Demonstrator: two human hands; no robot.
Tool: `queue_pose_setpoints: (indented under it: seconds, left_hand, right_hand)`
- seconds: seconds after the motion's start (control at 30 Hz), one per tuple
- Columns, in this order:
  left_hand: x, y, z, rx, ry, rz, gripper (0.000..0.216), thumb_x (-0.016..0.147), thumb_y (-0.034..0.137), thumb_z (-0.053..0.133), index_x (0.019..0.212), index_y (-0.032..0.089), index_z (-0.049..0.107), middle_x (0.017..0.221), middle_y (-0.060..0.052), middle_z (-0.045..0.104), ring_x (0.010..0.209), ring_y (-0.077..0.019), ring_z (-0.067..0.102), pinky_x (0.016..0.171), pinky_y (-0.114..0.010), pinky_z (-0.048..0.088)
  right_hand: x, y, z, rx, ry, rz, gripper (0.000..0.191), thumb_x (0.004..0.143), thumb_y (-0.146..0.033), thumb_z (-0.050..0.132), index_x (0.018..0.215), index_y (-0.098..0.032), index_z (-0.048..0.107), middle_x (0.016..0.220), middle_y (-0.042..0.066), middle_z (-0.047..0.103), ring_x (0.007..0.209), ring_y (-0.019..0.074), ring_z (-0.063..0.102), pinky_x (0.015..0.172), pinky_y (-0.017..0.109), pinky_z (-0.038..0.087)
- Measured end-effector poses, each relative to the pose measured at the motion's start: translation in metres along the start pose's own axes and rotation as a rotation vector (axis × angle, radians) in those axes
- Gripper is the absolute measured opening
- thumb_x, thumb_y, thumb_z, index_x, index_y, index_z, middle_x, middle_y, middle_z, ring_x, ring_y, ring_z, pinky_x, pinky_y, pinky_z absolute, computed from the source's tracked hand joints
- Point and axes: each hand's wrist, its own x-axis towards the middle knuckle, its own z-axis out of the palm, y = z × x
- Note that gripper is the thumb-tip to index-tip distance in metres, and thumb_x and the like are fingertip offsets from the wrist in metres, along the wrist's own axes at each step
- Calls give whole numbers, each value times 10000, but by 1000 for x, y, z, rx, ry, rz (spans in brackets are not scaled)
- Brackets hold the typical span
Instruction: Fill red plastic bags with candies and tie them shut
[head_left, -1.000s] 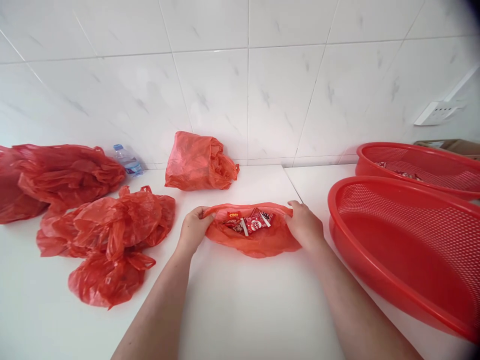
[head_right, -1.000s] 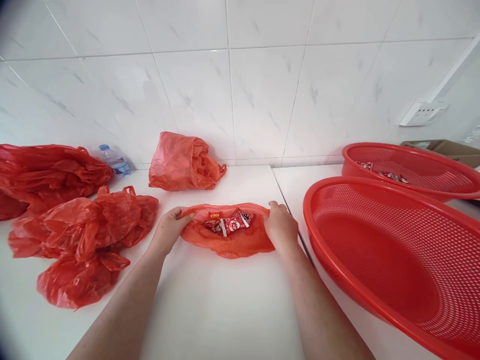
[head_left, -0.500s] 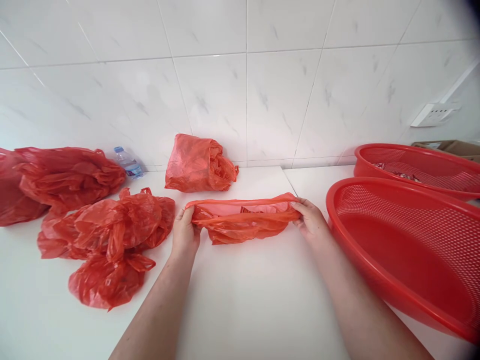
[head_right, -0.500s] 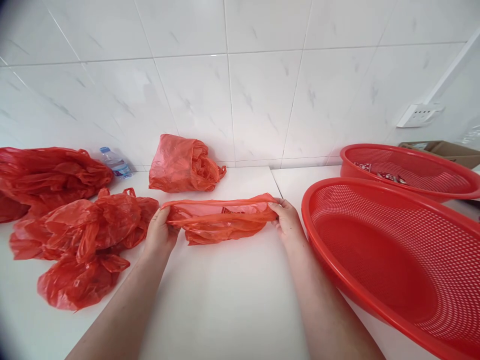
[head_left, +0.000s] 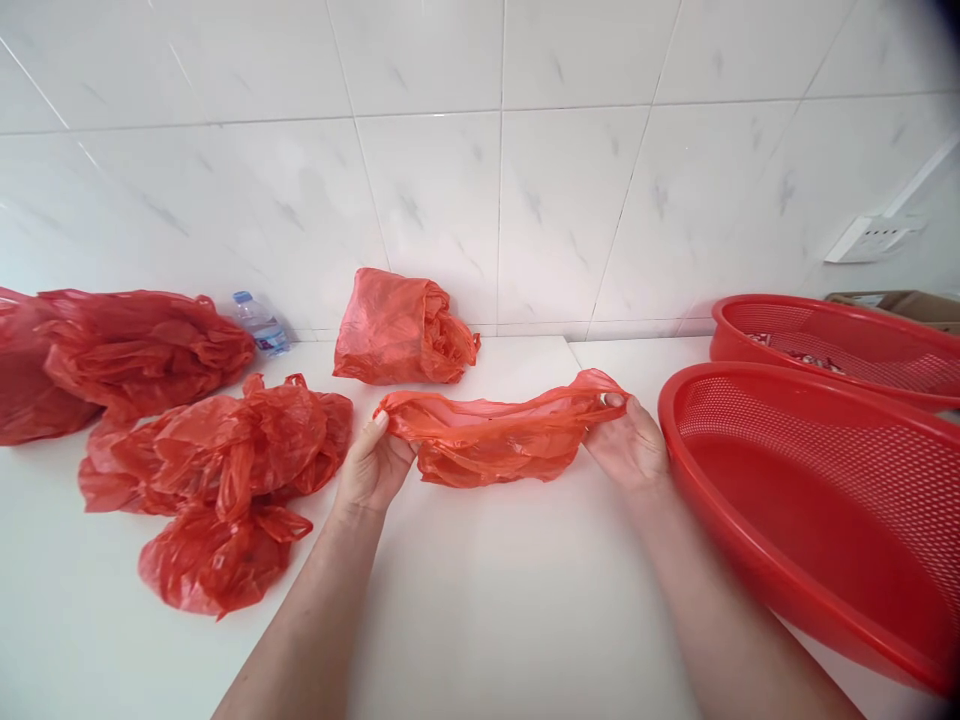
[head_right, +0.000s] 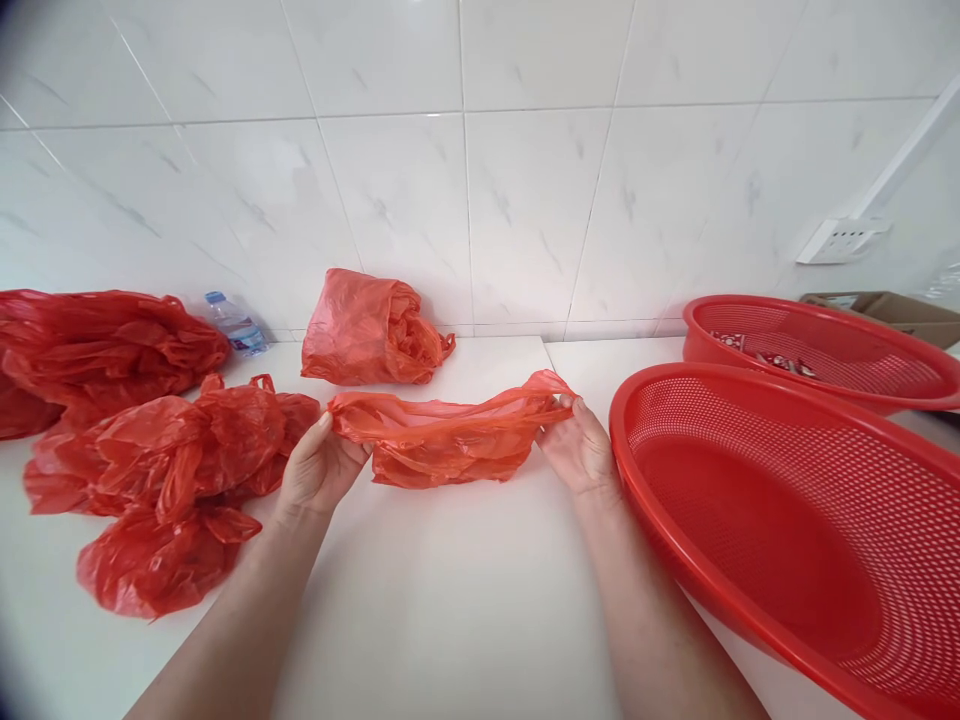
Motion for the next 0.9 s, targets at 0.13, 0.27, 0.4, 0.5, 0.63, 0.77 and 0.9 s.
queue_pose_setpoints:
  seconds: [0.13,0.27,0.4,0.5,0.63,0.77,0.9]
  left_hand:
    - [-1,0,1,60,-61,41,269,783,357,615,1016,222,623,1076,-54,657,965,-205,625,797,-324,533]
    - [-1,0,4,119,-83,51,281,796,335,606,1060,238,599,1163,-48,615,1042,-210,593,846,-330,516]
    - [-3,-4,7,142,-125,40,243,815,323,580,1031,214,607,1170,-69,607,1078,-230,571,863,-346,493]
    - [-7,-7,8,160,-198,21,191,815,319,580,951,191,620,1092,-80,632,1047,-241,579,852,-353,475]
    - [-13,-11,10,191,-334,-140,157,795,302,617,866,163,609,926,-65,645,903,-207,602,804,-319,451]
    - [-14,-13,11,100,-309,-253,95,816,257,604,827,163,600,815,-21,620,757,-131,582,728,-258,445]
    - [-7,-11,6,-18,-109,-129,141,811,265,611,923,180,618,921,-29,633,791,-128,591,721,-253,469]
  right_hand:
    - [2,4,1,182,-7,33,311,811,-551,467,762,-250,524,1086,37,603,1057,219,555,882,425,450]
    - [3,3,9,236,47,44,263,784,-504,556,736,-245,552,1090,24,616,1060,213,560,903,414,448]
    - [2,0,16,263,86,77,213,781,-460,594,825,-252,592,1033,33,637,994,222,589,848,393,472]
    - [1,3,12,424,130,93,253,818,-474,552,706,-247,557,905,4,653,896,206,615,787,384,495]
    - [1,7,6,739,149,127,271,792,-452,614,649,-234,543,806,-12,646,871,185,629,811,389,508]
    - [0,4,7,991,94,197,189,789,-313,664,676,-228,539,509,-91,466,517,63,533,741,276,540]
    - [-2,1,9,1105,-30,245,202,835,-272,621,681,-212,504,460,-99,366,387,25,383,436,123,422]
